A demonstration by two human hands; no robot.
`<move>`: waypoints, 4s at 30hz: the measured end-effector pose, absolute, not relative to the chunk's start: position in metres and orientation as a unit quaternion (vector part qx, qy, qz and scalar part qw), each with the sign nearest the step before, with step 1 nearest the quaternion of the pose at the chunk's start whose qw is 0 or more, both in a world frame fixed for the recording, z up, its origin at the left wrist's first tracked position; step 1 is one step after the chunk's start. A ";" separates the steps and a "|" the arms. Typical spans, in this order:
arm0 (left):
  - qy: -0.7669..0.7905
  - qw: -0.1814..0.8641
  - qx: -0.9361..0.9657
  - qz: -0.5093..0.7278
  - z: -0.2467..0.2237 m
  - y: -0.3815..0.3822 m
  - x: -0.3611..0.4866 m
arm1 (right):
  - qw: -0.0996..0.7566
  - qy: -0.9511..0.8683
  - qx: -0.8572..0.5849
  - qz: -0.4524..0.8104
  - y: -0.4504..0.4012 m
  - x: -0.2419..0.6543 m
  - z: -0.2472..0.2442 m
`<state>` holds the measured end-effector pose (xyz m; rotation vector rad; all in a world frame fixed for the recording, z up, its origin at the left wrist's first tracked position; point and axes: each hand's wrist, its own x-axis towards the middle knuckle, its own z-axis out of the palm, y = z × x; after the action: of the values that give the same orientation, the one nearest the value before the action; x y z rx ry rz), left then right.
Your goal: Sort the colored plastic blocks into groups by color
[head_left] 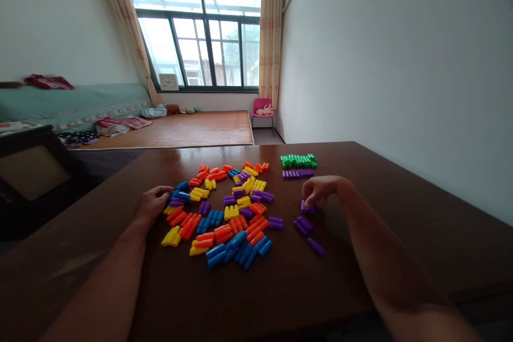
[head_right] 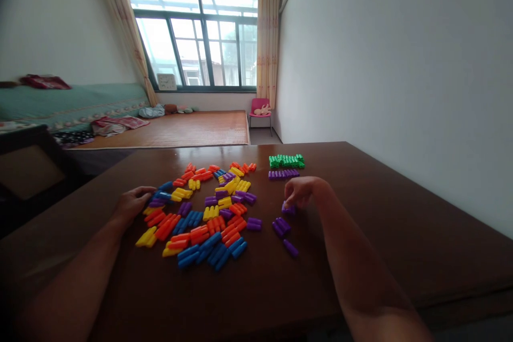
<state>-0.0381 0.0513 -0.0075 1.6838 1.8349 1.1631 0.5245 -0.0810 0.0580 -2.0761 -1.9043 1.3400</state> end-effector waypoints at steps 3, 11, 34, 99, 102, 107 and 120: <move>0.643 0.213 0.613 0.408 -0.007 0.050 -0.038 | -0.031 -0.590 -0.666 0.455 -0.087 0.507 0.062; 0.651 0.200 0.618 0.392 -0.007 0.051 -0.039 | 0.092 -0.746 -0.635 0.179 -0.065 0.498 0.044; 0.646 0.208 0.613 0.405 0.003 0.040 -0.031 | 0.200 -0.802 -0.533 0.180 -0.063 0.437 0.038; 0.647 0.195 0.629 0.383 -0.006 0.048 -0.037 | 0.134 -0.808 -0.506 0.271 -0.076 0.463 0.061; 0.646 0.201 0.626 0.388 -0.004 0.045 -0.035 | 0.125 -0.779 -0.531 0.308 -0.077 0.465 0.058; 0.653 0.195 0.627 0.378 0.000 0.043 -0.034 | 0.082 -0.790 -0.520 0.316 -0.077 0.470 0.058; 0.669 0.166 0.632 0.355 0.006 0.038 -0.031 | 0.275 -0.727 -0.629 0.037 -0.044 0.492 0.028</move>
<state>-0.0313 0.0384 0.0064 1.7985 1.9047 1.0119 0.4915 -0.0435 0.0279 -1.6901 -1.9534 0.1005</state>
